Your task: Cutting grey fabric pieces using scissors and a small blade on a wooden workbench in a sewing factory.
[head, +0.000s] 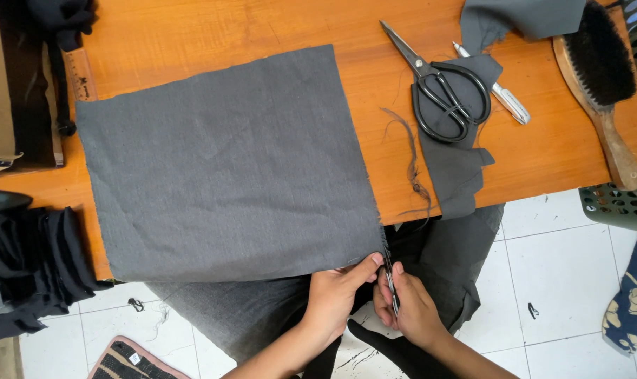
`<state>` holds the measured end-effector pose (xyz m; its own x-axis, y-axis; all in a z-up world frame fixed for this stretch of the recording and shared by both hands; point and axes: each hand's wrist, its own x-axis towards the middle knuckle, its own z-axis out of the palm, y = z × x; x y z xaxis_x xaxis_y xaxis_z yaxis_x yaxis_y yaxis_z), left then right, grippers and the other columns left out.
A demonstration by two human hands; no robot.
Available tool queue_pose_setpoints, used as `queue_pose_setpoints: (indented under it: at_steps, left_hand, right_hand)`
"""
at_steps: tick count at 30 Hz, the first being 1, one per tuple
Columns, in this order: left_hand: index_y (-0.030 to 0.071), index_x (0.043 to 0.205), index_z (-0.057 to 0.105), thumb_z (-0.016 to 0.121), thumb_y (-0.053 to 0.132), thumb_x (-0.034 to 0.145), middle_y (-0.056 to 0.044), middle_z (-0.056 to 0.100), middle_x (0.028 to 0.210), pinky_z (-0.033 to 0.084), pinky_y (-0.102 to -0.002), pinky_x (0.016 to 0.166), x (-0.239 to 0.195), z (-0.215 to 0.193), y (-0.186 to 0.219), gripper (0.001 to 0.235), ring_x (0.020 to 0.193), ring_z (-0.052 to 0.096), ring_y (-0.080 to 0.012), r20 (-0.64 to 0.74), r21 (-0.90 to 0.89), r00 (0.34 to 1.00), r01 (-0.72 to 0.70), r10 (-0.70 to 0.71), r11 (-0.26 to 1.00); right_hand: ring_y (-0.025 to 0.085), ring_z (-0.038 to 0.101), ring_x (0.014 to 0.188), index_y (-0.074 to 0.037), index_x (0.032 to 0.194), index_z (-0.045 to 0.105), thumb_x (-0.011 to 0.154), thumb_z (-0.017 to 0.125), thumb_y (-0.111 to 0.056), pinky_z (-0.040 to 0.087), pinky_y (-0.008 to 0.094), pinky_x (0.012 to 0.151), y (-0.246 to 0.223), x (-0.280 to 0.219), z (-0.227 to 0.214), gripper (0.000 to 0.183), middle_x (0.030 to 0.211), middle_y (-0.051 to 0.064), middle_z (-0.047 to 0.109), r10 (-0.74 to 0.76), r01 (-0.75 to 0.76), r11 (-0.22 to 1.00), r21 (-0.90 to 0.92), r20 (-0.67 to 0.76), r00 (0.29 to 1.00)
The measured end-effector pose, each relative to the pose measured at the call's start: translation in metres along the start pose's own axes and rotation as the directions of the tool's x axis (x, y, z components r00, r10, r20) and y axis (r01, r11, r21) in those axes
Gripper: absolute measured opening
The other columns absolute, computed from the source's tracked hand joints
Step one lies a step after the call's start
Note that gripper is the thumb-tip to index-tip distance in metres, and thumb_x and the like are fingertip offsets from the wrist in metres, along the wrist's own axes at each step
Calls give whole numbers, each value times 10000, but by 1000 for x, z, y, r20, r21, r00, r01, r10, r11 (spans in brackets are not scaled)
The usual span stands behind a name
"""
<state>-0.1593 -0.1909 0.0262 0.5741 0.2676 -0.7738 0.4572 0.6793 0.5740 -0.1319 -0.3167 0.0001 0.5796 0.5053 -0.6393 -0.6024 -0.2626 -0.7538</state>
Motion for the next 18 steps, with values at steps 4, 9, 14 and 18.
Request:
queue_pose_setpoints:
  at_steps: [4,9,14,18]
  left_hand:
    - [7,632,634,730,71,672,-75,599,604,471,-236,645,0,0,-2,122,611,561,-141,-13,-23,1000,14,-15,1000]
    - [5,697,648,709,66,686,-69,626,657,476,-240,613,1,-1,-3,86,609,549,-146,31,-13,998,-51,51,999]
    - [28,660,624,716,57,683,-58,597,615,469,-239,630,2,-1,-5,99,587,541,-134,21,-33,999,-43,43,999]
    - [13,672,634,707,31,687,-66,608,632,470,-241,631,3,-1,-7,77,595,541,-140,37,-71,998,-42,45,997]
  right_hand:
    - [176,358,318,-51,532,366,872,216,-428,281,265,308,1,-2,0,530,354,118,406,-16,16,1000,4,6,1000]
    - [181,356,323,-55,532,353,878,214,-422,283,267,317,0,-2,0,524,353,120,399,-13,13,1000,-7,11,1000]
    - [184,355,329,-48,535,357,870,225,-441,287,268,325,3,-1,-1,533,361,129,400,-6,6,1000,14,11,1000]
    - [180,348,316,-51,535,361,871,233,-445,289,264,316,4,-1,0,533,353,122,398,-45,45,999,26,21,999]
